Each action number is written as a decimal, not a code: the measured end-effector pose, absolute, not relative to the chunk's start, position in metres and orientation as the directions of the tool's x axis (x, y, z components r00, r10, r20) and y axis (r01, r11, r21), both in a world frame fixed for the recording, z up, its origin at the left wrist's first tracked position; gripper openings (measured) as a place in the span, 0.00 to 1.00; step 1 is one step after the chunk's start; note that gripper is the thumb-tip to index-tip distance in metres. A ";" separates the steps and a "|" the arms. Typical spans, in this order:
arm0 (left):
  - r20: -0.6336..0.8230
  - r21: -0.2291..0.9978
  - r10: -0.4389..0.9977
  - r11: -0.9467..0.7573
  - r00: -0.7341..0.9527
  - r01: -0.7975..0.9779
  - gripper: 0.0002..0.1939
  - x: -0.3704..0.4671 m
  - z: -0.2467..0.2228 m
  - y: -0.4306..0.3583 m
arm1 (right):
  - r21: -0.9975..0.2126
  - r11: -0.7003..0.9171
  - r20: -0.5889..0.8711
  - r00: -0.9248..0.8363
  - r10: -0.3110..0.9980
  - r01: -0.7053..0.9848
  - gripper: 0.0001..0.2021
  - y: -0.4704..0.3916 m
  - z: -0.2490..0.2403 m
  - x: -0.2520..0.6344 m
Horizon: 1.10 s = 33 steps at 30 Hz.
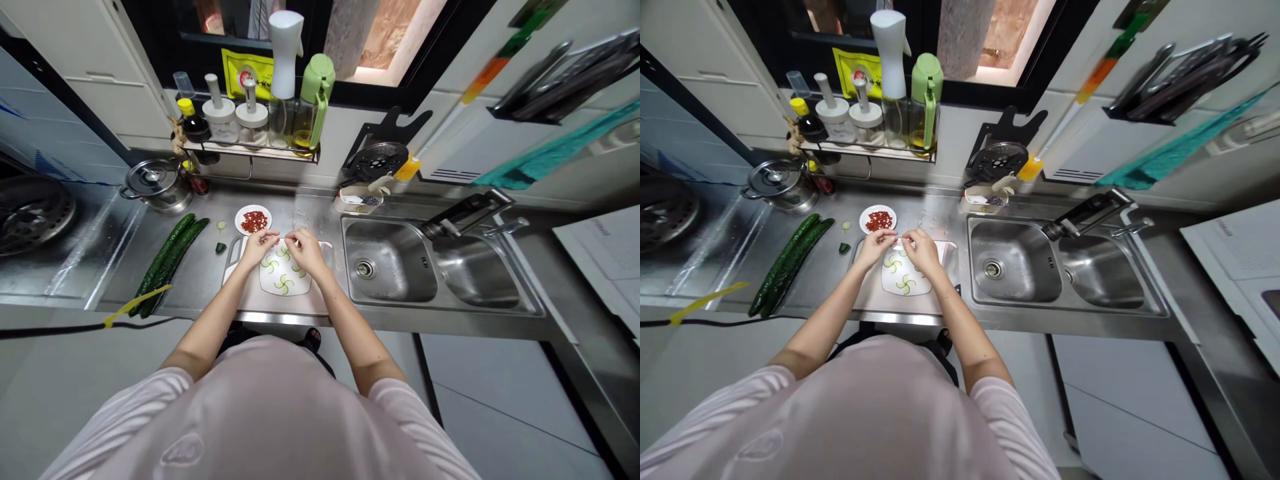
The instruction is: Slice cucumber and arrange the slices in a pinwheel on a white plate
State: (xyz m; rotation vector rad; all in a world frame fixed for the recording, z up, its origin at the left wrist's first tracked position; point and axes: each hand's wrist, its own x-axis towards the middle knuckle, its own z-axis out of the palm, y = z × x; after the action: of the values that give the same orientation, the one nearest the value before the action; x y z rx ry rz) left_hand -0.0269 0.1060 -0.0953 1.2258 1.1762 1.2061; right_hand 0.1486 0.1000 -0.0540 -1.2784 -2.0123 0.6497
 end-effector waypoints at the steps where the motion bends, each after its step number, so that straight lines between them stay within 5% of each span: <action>1: 0.036 0.999 0.998 -0.037 0.046 0.010 0.17 -0.026 -0.092 0.104 | -0.693 0.408 0.256 -0.326 0.910 0.594 0.10 0.101 -0.053 0.149; 18: 0.086 0.977 0.975 -0.123 0.204 0.176 0.14 -0.018 -0.088 0.092 | -0.585 0.512 0.171 -0.521 0.836 0.630 0.05 0.100 -0.058 0.158; 26: 0.047 0.903 0.991 0.011 -0.124 0.430 0.11 -0.030 -0.130 0.107 | -0.579 0.370 0.192 -0.320 0.928 0.726 0.08 0.116 -0.088 0.159; 33: -0.012 0.731 0.993 0.092 -0.121 0.676 0.10 -0.025 -0.143 0.110 | -0.518 0.279 0.073 -0.283 0.956 0.809 0.07 0.118 -0.129 0.157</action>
State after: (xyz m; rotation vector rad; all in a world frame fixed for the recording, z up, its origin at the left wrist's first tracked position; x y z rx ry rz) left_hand -0.0247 0.1099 -0.1435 1.6345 1.8566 0.7951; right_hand 0.1569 0.1179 -0.1291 -1.5973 -2.1839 0.5470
